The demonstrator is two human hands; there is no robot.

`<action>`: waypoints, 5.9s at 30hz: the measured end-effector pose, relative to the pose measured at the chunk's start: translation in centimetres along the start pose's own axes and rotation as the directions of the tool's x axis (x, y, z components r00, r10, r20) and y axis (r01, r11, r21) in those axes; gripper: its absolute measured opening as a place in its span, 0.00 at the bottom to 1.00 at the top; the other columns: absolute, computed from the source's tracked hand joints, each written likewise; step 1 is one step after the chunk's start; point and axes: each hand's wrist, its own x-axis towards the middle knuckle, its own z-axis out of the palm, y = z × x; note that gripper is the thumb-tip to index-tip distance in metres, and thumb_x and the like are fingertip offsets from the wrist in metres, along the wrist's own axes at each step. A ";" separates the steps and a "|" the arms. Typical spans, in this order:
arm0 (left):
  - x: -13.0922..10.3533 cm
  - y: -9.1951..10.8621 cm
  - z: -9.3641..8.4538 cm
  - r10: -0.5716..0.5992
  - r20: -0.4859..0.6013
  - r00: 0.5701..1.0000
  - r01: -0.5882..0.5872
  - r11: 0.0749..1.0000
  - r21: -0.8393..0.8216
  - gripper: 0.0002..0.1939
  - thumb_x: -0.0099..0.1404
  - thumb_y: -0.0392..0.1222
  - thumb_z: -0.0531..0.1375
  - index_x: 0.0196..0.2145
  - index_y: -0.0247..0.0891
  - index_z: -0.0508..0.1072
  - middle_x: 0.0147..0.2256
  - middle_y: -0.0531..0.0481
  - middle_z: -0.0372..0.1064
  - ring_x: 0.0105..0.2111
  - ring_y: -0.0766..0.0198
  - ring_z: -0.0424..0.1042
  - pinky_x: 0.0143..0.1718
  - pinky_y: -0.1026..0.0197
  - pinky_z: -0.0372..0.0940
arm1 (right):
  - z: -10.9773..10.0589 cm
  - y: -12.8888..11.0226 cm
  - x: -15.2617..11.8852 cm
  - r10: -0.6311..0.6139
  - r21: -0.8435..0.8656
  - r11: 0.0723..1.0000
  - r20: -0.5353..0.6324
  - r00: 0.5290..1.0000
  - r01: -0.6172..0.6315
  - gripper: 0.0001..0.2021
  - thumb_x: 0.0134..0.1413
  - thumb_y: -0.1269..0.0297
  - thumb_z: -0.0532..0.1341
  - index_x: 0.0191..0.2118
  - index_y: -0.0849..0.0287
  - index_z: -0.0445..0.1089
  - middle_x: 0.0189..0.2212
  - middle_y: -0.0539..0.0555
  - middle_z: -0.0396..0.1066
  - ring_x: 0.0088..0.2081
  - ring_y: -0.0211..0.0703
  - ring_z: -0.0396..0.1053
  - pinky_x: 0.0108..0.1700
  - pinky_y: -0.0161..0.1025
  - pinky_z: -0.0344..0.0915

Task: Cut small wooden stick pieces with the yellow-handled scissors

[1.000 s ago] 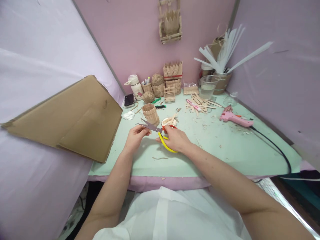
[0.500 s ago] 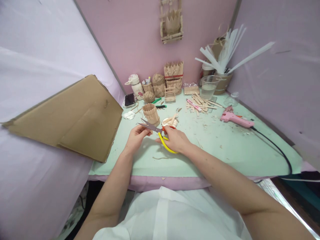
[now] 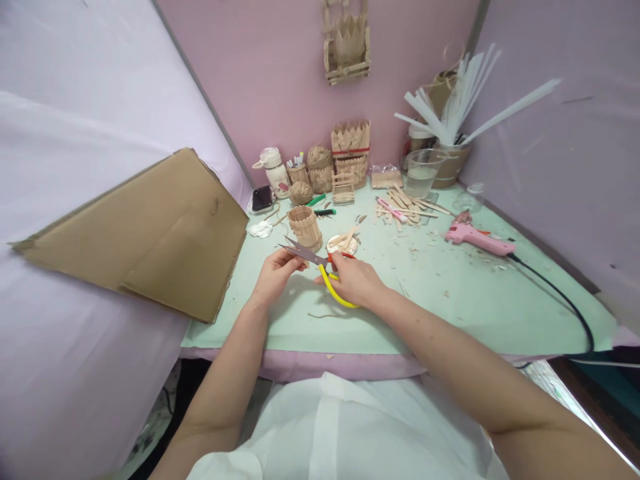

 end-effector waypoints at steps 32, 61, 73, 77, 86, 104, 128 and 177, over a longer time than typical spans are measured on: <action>0.0 0.0 -0.6 0.026 0.058 0.998 -0.028 0.999 0.044 0.06 0.57 0.41 0.57 0.30 0.36 0.70 0.27 0.53 0.63 0.29 0.69 0.60 0.34 0.65 0.56 | -0.3 0.2 0.1 -0.015 0.043 0.999 0.019 1.000 0.015 0.17 0.51 0.44 0.53 0.33 0.54 0.56 0.29 0.52 0.69 0.26 0.41 0.63 0.24 0.35 0.45; 0.0 0.1 -1.1 0.039 0.111 0.993 -0.041 0.999 0.015 0.07 0.60 0.42 0.56 0.30 0.36 0.68 0.25 0.54 0.60 0.28 0.70 0.60 0.34 0.66 0.57 | -0.2 1.3 0.5 -0.089 0.144 0.986 0.015 0.996 0.086 0.14 0.54 0.49 0.52 0.33 0.54 0.57 0.24 0.49 0.67 0.25 0.40 0.62 0.25 0.33 0.49; 0.0 -0.3 -0.9 -0.042 0.124 0.991 0.055 0.994 -0.098 0.09 0.59 0.44 0.58 0.34 0.36 0.69 0.30 0.51 0.67 0.29 0.69 0.67 0.36 0.61 0.65 | -0.6 0.7 0.3 -0.047 -0.063 0.997 0.016 0.999 0.048 0.18 0.53 0.45 0.52 0.39 0.55 0.59 0.35 0.56 0.71 0.32 0.47 0.68 0.26 0.36 0.49; 0.0 -0.3 -0.9 -0.042 0.081 0.996 0.047 0.997 -0.066 0.09 0.59 0.43 0.58 0.35 0.36 0.70 0.30 0.51 0.68 0.29 0.69 0.68 0.36 0.61 0.66 | -0.7 0.5 0.2 -0.049 -0.100 0.994 0.006 0.999 0.050 0.19 0.54 0.45 0.52 0.41 0.56 0.59 0.37 0.56 0.72 0.34 0.49 0.69 0.26 0.37 0.50; 0.0 -0.1 -0.8 -0.031 0.063 0.997 0.033 0.999 -0.020 0.09 0.58 0.44 0.58 0.34 0.36 0.71 0.30 0.50 0.69 0.29 0.68 0.69 0.36 0.60 0.66 | -0.9 0.3 0.0 -0.038 -0.136 0.990 0.040 0.998 0.043 0.21 0.55 0.44 0.50 0.42 0.57 0.59 0.36 0.57 0.73 0.34 0.50 0.70 0.27 0.37 0.52; 0.1 -0.1 -1.5 -0.034 0.131 0.991 0.025 0.997 0.071 0.08 0.58 0.43 0.56 0.30 0.35 0.68 0.27 0.52 0.65 0.27 0.70 0.63 0.33 0.64 0.60 | -1.3 0.7 0.0 -0.099 -0.033 0.994 0.106 0.989 0.103 0.16 0.56 0.47 0.51 0.38 0.56 0.60 0.32 0.57 0.72 0.32 0.46 0.69 0.28 0.35 0.53; 0.2 0.1 -1.5 -0.034 0.077 0.996 0.022 0.988 0.153 0.07 0.57 0.41 0.55 0.25 0.36 0.68 0.24 0.53 0.60 0.26 0.69 0.59 0.31 0.65 0.56 | -1.1 1.3 0.3 -0.087 -0.109 0.990 0.048 0.995 0.092 0.21 0.52 0.42 0.52 0.39 0.55 0.59 0.34 0.55 0.71 0.33 0.47 0.69 0.25 0.36 0.48; 0.4 -0.5 -1.9 -0.212 0.045 0.976 0.216 0.969 -0.120 0.17 0.50 0.46 0.65 0.36 0.34 0.72 0.30 0.47 0.72 0.29 0.66 0.71 0.34 0.62 0.64 | -0.4 2.1 0.8 -0.072 0.150 0.985 -0.083 0.994 0.083 0.07 0.42 0.65 0.57 0.31 0.57 0.60 0.23 0.49 0.65 0.24 0.37 0.60 0.26 0.33 0.51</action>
